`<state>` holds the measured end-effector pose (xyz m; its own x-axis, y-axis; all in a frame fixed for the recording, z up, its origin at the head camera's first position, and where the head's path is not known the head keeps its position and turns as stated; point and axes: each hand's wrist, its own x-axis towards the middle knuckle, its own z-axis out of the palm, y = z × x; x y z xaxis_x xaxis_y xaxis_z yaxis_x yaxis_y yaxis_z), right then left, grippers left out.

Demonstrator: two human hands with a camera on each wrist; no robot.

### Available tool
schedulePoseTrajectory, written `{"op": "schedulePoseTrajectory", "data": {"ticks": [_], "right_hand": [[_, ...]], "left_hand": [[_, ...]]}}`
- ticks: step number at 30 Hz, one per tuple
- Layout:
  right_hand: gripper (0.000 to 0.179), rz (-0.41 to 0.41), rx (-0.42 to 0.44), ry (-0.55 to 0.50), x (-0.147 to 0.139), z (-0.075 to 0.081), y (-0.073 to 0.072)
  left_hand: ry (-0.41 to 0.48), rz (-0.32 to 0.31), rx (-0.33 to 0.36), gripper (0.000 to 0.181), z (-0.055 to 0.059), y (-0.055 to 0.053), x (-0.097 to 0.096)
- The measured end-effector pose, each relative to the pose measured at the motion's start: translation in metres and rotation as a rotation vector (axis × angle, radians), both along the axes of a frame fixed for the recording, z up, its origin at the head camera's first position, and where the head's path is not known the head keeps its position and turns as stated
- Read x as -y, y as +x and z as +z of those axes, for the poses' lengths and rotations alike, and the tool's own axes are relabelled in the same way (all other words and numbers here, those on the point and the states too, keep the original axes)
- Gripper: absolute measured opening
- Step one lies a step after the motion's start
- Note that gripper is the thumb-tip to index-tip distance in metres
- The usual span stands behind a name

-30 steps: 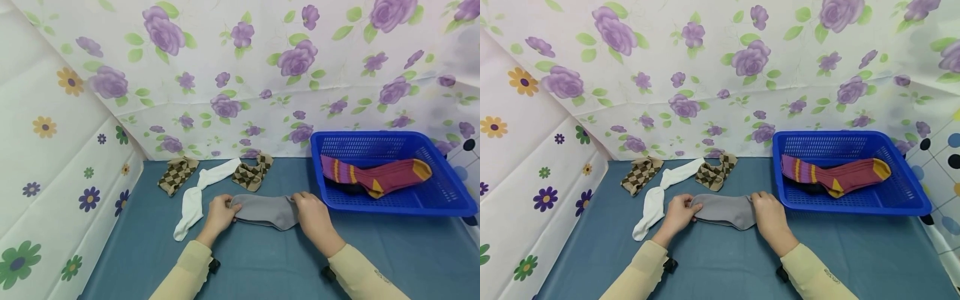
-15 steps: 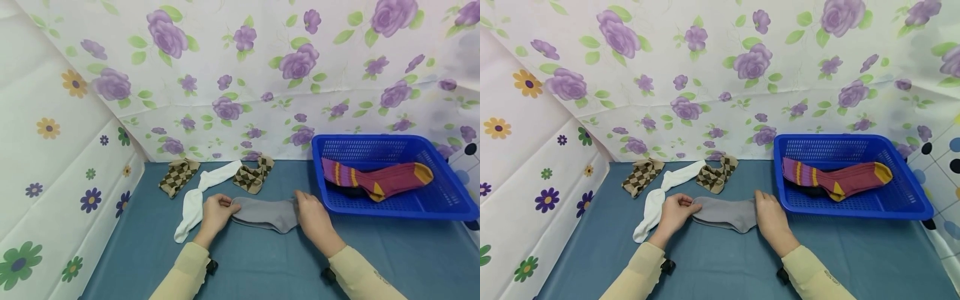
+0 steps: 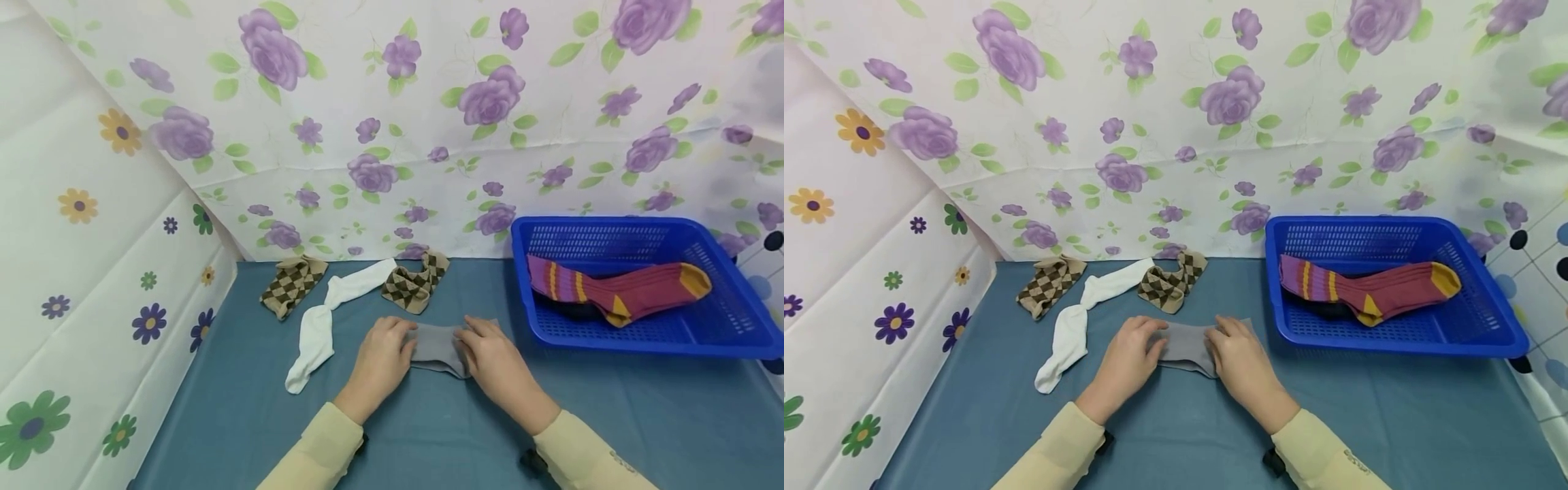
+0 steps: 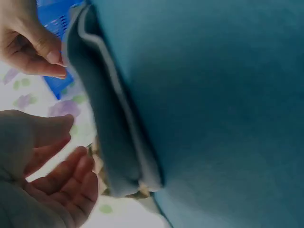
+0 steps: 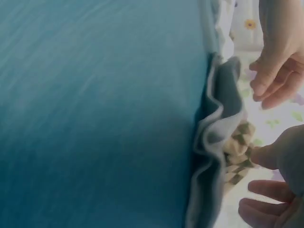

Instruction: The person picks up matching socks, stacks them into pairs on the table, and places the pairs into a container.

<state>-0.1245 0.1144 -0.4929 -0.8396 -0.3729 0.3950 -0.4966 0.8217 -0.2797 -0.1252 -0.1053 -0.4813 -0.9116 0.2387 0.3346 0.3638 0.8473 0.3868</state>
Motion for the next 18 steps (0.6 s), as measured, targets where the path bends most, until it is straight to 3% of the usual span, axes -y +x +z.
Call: {"op": "schedulePoseTrajectory", "data": {"ticks": [7, 12, 18], "right_hand": [[0.040, -0.012, 0.196, 0.079, -0.009, -0.019, 0.001], [0.046, -0.004, 0.235, 0.108, -0.012, -0.025, 0.003], [0.054, -0.001, 0.261, 0.121, -0.016, -0.026, 0.003]], "left_hand": [[-0.125, 0.021, 0.103, 0.033, -0.016, -0.005, 0.004], [-0.173, -0.005, 0.166, 0.039, -0.016, -0.009, 0.009], [-0.147, 0.004, 0.270, 0.047, -0.012, -0.013, 0.012]]}}
